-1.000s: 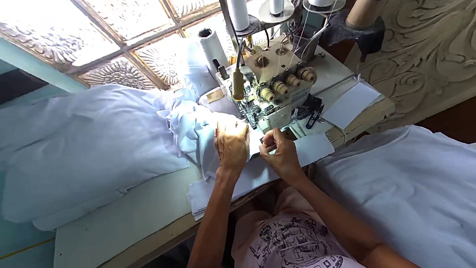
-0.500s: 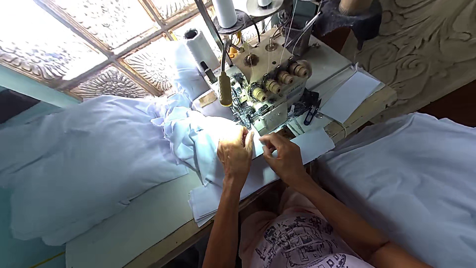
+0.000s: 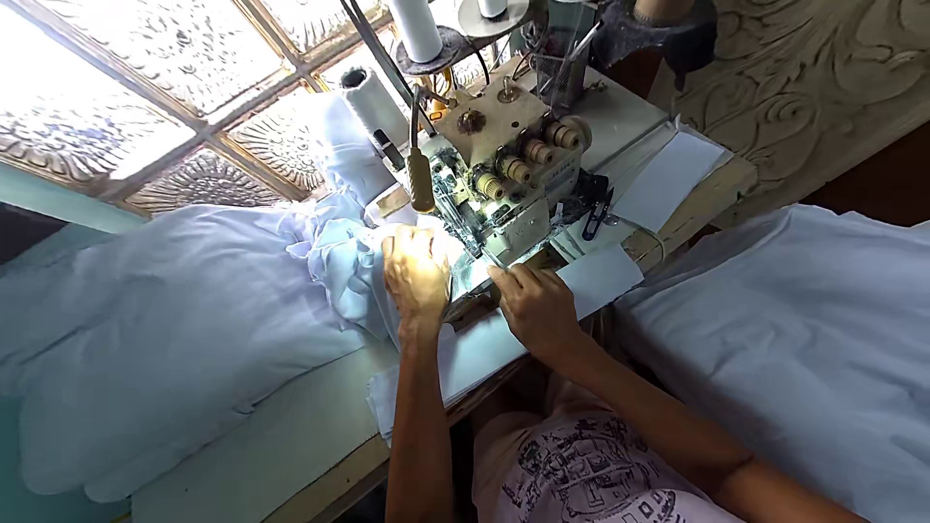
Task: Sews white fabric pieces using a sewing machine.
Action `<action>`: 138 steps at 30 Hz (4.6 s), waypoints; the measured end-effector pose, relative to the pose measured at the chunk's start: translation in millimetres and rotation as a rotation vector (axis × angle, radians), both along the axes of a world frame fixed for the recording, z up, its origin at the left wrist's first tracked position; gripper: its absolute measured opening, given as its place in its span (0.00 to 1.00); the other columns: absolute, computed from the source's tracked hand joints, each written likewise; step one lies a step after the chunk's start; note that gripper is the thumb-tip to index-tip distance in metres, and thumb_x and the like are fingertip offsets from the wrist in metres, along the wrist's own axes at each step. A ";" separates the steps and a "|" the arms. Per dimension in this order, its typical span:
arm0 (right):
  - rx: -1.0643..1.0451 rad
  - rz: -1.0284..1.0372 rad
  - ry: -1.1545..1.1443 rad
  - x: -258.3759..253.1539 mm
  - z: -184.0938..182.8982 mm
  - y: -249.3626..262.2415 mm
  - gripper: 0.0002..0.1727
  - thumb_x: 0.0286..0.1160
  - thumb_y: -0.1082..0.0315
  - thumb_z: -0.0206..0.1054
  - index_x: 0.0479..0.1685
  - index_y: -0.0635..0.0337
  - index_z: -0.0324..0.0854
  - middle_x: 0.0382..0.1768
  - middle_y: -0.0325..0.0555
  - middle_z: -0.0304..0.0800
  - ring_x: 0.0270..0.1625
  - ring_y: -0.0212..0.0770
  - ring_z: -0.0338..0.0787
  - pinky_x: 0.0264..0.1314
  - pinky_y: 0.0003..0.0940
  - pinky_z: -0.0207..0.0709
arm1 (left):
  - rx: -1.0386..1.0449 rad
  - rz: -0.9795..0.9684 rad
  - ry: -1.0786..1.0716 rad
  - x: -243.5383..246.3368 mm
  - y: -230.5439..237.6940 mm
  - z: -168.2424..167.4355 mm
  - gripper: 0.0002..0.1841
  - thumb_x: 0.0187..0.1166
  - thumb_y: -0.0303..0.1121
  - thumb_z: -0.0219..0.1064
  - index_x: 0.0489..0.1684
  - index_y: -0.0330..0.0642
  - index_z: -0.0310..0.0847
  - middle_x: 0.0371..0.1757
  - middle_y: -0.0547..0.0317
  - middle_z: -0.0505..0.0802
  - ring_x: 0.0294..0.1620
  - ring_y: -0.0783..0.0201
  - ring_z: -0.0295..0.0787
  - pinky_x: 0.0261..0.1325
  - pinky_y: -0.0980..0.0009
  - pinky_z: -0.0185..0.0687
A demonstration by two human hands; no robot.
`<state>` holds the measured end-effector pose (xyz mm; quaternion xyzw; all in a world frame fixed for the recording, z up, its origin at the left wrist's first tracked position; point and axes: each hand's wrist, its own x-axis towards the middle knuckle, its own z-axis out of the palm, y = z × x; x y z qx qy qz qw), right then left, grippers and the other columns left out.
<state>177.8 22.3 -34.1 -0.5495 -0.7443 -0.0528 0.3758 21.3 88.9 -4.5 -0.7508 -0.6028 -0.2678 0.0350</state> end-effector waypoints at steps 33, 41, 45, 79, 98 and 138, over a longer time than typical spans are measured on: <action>-0.652 -0.276 0.320 153.6 -20.3 -4.1 0.07 0.75 0.70 0.75 0.44 0.65 0.88 0.40 0.60 0.90 0.44 0.60 0.89 0.47 0.64 0.76 | -0.410 -0.096 -0.231 -116.2 -120.9 -13.2 0.07 0.74 0.21 0.67 0.41 0.25 0.90 0.42 0.39 0.91 0.39 0.55 0.90 0.45 0.61 0.88; -0.574 -0.354 0.323 162.6 -17.0 -2.5 0.12 0.81 0.69 0.67 0.53 0.71 0.82 0.42 0.67 0.88 0.45 0.67 0.88 0.47 0.69 0.76 | -0.486 0.036 -0.274 -128.6 -130.4 -39.1 0.05 0.72 0.18 0.68 0.38 0.29 0.89 0.41 0.45 0.90 0.36 0.63 0.86 0.42 0.68 0.83; -0.449 -0.417 0.499 180.0 -9.0 -5.7 0.20 0.86 0.67 0.58 0.64 0.77 0.72 0.50 0.72 0.84 0.49 0.65 0.87 0.52 0.64 0.79 | -0.597 0.139 -0.265 -126.0 -133.4 -30.6 0.06 0.75 0.19 0.69 0.45 0.28 0.87 0.43 0.42 0.91 0.41 0.57 0.86 0.49 0.60 0.82; -0.582 0.262 0.408 28.0 -9.0 -17.4 0.05 0.69 0.79 0.72 0.40 0.67 0.83 0.30 0.50 0.88 0.30 0.41 0.86 0.36 0.41 0.81 | 0.202 -0.205 -1.013 -212.8 -198.8 54.2 0.10 0.86 0.25 0.58 0.55 0.49 0.80 0.44 0.77 0.89 0.40 0.84 0.86 0.44 0.87 0.82; -0.140 0.535 0.383 18.5 -12.8 -41.0 0.20 0.78 0.61 0.60 0.51 0.67 0.92 0.55 0.56 0.93 0.58 0.43 0.91 0.59 0.35 0.84 | -0.289 -0.349 -0.626 -26.8 -101.4 -4.4 0.05 0.77 0.28 0.70 0.39 0.38 0.92 0.35 0.62 0.87 0.36 0.76 0.82 0.40 0.82 0.77; -0.127 0.250 0.387 2.8 23.5 2.4 0.07 0.71 0.74 0.75 0.40 0.63 0.81 0.32 0.50 0.87 0.31 0.44 0.88 0.27 0.39 0.78 | 0.105 -0.118 -0.393 1.6 -5.5 10.7 0.08 0.75 0.21 0.64 0.44 0.29 0.88 0.42 0.42 0.94 0.42 0.54 0.90 0.51 0.61 0.83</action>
